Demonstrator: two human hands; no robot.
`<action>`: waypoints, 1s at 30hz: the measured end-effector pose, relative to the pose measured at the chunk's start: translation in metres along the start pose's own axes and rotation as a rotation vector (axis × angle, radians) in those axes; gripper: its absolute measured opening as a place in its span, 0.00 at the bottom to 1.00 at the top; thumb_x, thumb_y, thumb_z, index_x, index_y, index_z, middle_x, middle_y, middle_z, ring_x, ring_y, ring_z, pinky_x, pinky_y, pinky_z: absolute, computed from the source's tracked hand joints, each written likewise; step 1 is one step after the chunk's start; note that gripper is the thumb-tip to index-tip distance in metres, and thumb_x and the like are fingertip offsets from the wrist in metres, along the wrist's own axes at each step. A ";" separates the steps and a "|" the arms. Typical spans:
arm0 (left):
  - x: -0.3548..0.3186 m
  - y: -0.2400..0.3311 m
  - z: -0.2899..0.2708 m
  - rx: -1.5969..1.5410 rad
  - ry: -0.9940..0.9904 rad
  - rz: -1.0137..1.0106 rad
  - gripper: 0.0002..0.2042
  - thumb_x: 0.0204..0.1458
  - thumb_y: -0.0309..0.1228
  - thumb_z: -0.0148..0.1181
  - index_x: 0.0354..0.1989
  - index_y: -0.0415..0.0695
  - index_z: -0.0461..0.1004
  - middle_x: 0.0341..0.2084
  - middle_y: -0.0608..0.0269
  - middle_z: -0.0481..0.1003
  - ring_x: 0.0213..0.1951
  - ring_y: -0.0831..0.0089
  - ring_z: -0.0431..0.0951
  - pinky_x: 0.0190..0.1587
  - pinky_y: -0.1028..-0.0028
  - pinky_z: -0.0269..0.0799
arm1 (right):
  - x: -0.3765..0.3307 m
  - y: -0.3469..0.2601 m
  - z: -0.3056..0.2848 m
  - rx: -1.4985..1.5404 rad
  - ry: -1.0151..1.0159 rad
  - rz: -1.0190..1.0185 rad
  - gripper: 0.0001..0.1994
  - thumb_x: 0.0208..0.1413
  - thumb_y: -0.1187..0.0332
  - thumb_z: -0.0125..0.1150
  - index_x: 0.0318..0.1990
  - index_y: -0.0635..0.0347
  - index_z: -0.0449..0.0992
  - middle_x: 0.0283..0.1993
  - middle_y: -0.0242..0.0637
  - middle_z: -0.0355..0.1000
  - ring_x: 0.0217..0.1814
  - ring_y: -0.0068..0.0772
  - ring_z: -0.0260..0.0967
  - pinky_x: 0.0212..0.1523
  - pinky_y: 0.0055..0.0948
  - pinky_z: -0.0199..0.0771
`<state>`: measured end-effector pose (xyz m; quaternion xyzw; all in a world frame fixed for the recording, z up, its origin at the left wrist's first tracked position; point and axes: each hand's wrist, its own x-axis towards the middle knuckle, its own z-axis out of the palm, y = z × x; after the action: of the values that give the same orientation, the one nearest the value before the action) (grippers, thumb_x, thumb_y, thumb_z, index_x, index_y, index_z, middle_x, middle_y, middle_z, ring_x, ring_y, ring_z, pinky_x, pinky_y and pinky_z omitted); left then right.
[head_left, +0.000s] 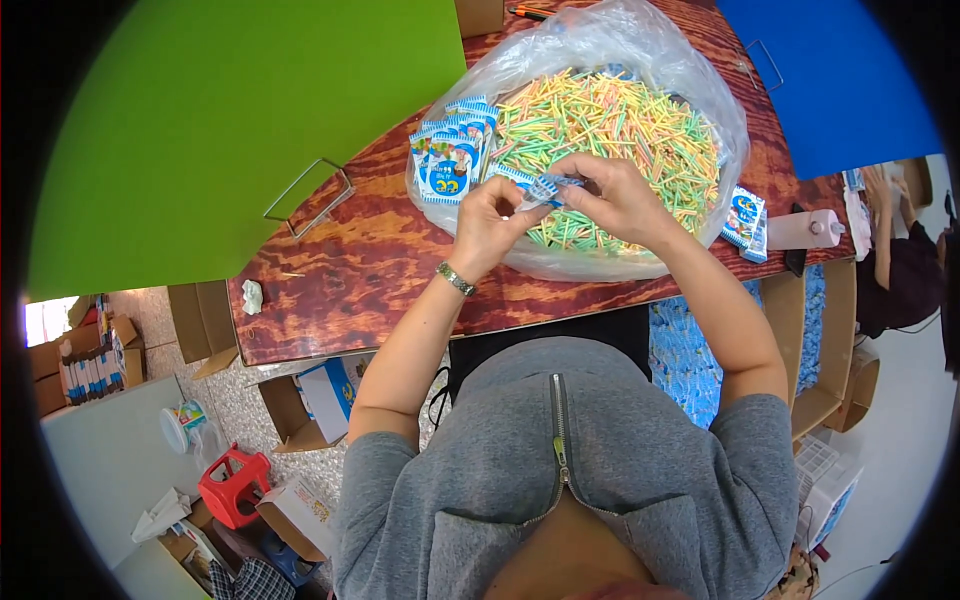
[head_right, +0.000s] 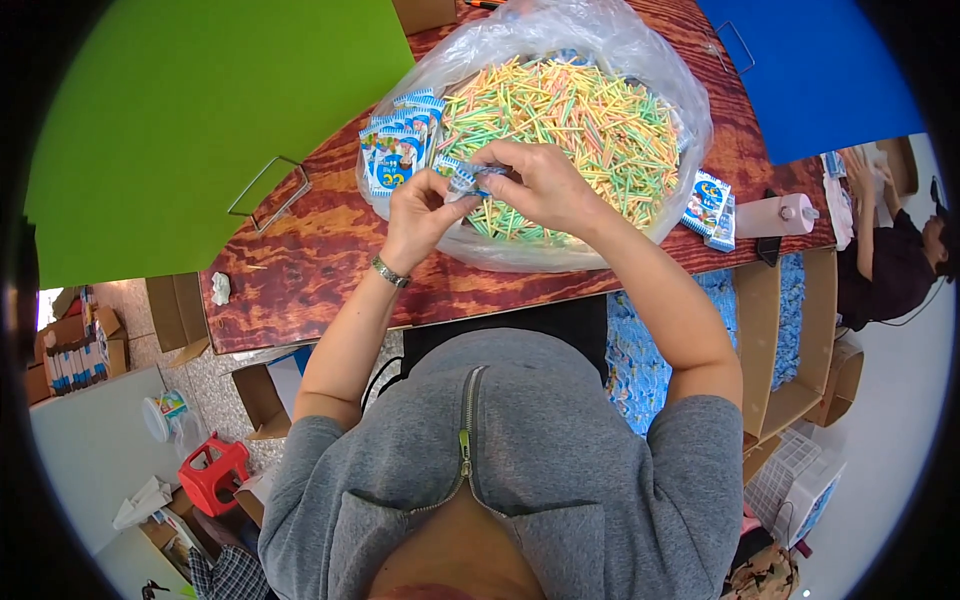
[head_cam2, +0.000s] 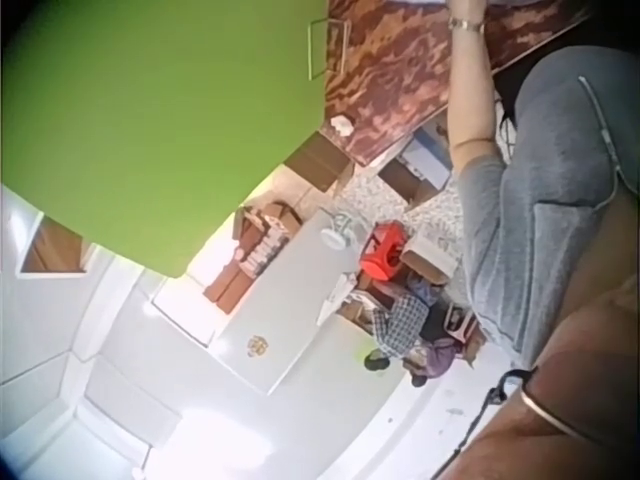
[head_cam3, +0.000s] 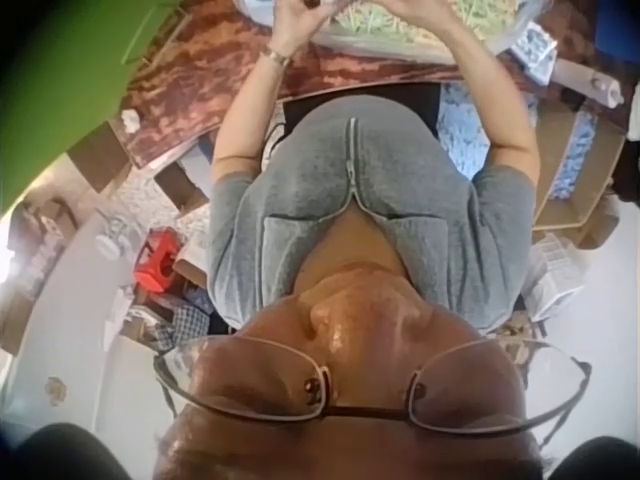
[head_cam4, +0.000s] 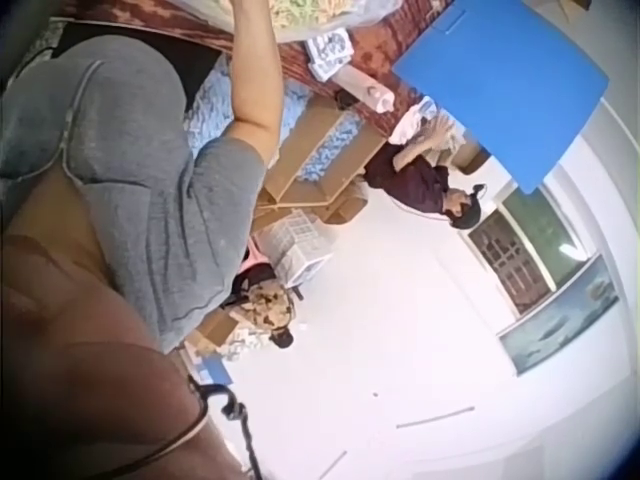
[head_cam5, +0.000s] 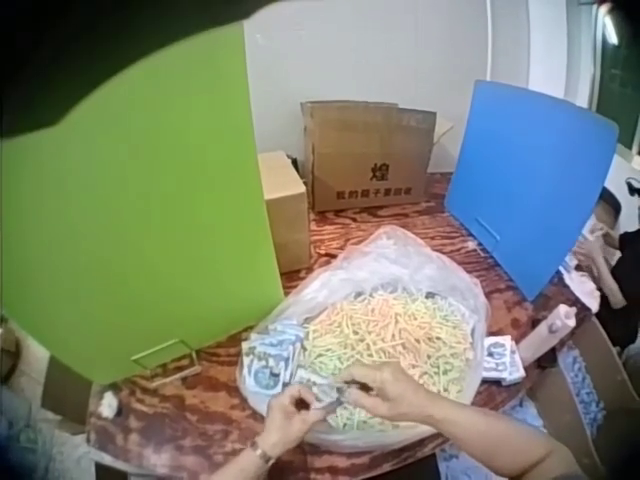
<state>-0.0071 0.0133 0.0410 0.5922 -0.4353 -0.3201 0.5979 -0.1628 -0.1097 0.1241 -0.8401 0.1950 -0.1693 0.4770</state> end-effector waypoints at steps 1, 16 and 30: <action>0.000 -0.002 -0.003 -0.001 0.000 -0.001 0.12 0.44 0.28 0.73 0.25 0.41 0.71 0.21 0.74 0.70 0.24 0.87 0.64 0.25 0.82 0.62 | -0.001 0.003 0.003 0.193 0.020 -0.034 0.08 0.59 0.68 0.58 0.40 0.65 0.77 0.32 0.40 0.76 0.33 0.23 0.73 0.33 0.26 0.71; -0.004 -0.006 -0.003 -0.130 0.076 -0.048 0.09 0.48 0.29 0.70 0.26 0.40 0.74 0.19 0.76 0.69 0.22 0.88 0.63 0.25 0.83 0.61 | -0.021 0.100 0.038 -1.072 -0.158 0.120 0.09 0.47 0.69 0.56 0.34 0.60 0.79 0.43 0.44 0.69 0.52 0.43 0.65 0.47 0.44 0.68; -0.005 0.002 -0.011 0.032 0.043 -0.080 0.09 0.50 0.28 0.69 0.25 0.42 0.72 0.22 0.76 0.71 0.25 0.90 0.64 0.26 0.85 0.60 | -0.020 0.092 0.025 -0.974 -0.391 0.138 0.14 0.52 0.66 0.50 0.41 0.63 0.76 0.47 0.45 0.66 0.55 0.44 0.62 0.55 0.47 0.56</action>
<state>0.0003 0.0223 0.0433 0.6254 -0.4035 -0.3239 0.5841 -0.1834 -0.1247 0.0305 -0.9655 0.2134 0.1324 0.0690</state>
